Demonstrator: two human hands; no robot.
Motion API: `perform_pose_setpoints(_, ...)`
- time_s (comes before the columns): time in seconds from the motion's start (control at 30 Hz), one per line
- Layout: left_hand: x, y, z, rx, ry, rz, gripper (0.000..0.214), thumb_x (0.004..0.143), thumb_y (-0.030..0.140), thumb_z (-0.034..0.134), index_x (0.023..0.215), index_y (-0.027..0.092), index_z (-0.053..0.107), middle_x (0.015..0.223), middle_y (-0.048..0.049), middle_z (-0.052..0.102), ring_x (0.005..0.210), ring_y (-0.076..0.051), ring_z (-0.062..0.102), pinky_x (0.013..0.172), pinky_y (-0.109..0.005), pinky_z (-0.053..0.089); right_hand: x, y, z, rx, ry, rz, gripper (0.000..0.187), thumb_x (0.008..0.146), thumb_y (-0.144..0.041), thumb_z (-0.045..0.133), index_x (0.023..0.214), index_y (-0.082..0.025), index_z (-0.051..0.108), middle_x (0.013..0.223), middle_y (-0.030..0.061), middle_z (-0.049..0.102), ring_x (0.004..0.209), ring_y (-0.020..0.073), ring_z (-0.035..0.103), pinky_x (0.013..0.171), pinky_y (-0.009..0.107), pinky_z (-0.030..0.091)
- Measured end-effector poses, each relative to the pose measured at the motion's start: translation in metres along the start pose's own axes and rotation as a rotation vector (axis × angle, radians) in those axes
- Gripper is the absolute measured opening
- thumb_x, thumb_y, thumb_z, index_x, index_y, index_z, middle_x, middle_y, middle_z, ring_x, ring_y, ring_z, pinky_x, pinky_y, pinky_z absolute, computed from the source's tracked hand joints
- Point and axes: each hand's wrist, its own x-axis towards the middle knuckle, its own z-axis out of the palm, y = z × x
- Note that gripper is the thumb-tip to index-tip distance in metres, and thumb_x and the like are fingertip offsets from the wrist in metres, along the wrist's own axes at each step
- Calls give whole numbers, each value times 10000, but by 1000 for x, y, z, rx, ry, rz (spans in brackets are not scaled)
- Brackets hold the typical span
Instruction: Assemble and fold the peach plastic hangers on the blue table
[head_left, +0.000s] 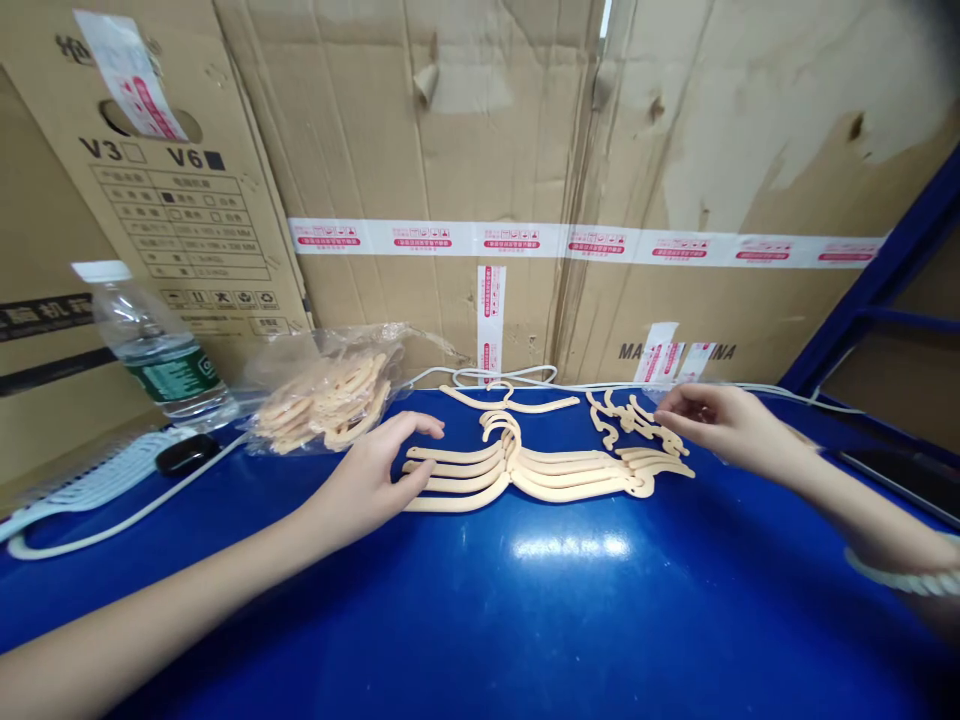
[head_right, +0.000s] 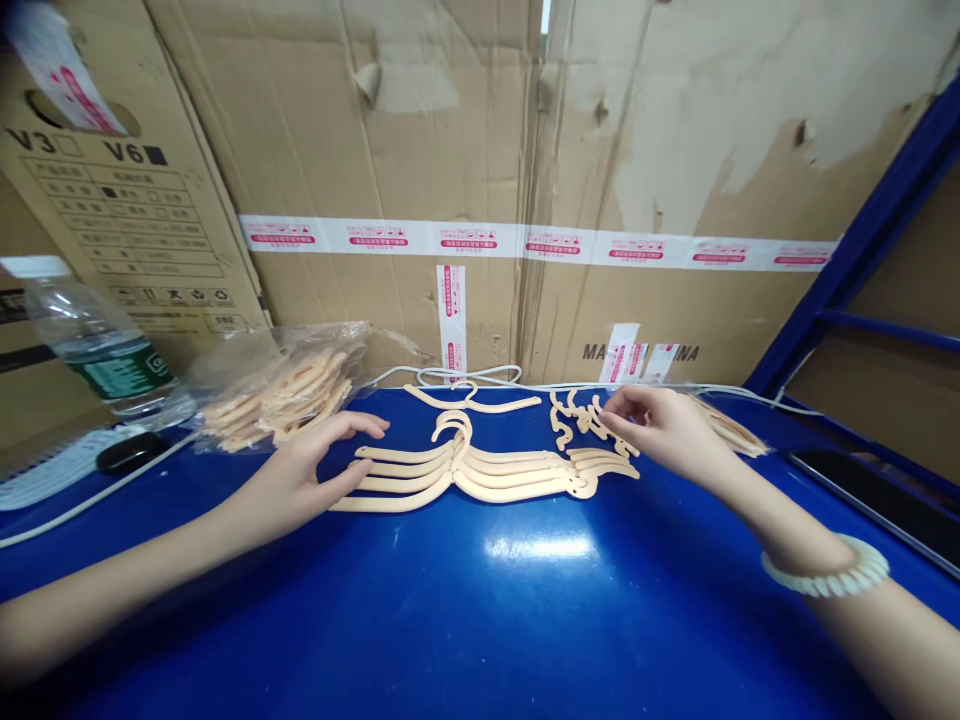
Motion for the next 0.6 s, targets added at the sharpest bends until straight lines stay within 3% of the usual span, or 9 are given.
perform_pose_setpoints(0.13, 31, -7, 0, 83, -123, 47, 230, 855, 185, 498, 1068, 191, 584, 1098, -74, 685, 1040, -238, 649, 902, -391, 527, 25, -9, 4, -99, -169, -11, 334, 805, -513, 547, 811, -194, 645, 734, 56, 680, 676, 212, 617, 606, 305, 435)
perform_pose_setpoints(0.27, 68, -24, 17, 148, -217, 89, 177, 844, 106, 568, 980, 186, 650, 1032, -62, 705, 997, -224, 662, 930, -390, 513, 53, -19, 9, -185, -271, 22, 177, 753, -367, 655, 764, -191, 669, 690, 33, 691, 652, 197, 626, 586, 281, 425)
perform_pose_setpoints(0.37, 91, -39, 33, 197, -244, 104, 131, 919, 233, 630, 1011, 141, 653, 1062, -74, 681, 1025, -236, 643, 933, -462, 506, 71, -22, 15, -267, -383, 93, 178, 735, -333, 736, 690, -177, 665, 642, 30, 677, 608, 174, 609, 558, 271, 435)
perform_pose_setpoints(0.47, 105, -49, 47, 219, -266, 134, 219, 941, 292, 625, 1100, 142, 638, 1156, -88, 649, 1072, -248, 624, 935, -479, 508, 81, -22, 23, -329, -485, 175, 283, 846, -407, 706, 738, -152, 650, 666, 3, 648, 580, 135, 590, 575, 274, 484)
perform_pose_setpoints(0.6, 113, -55, 57, 231, -296, 156, 233, 949, 291, 616, 1128, 143, 629, 1164, -88, 643, 1047, -243, 634, 906, -464, 529, 84, -19, 37, -250, -528, 177, 259, 965, -395, 594, 988, -143, 648, 912, 25, 668, 729, 144, 642, 667, 304, 554)
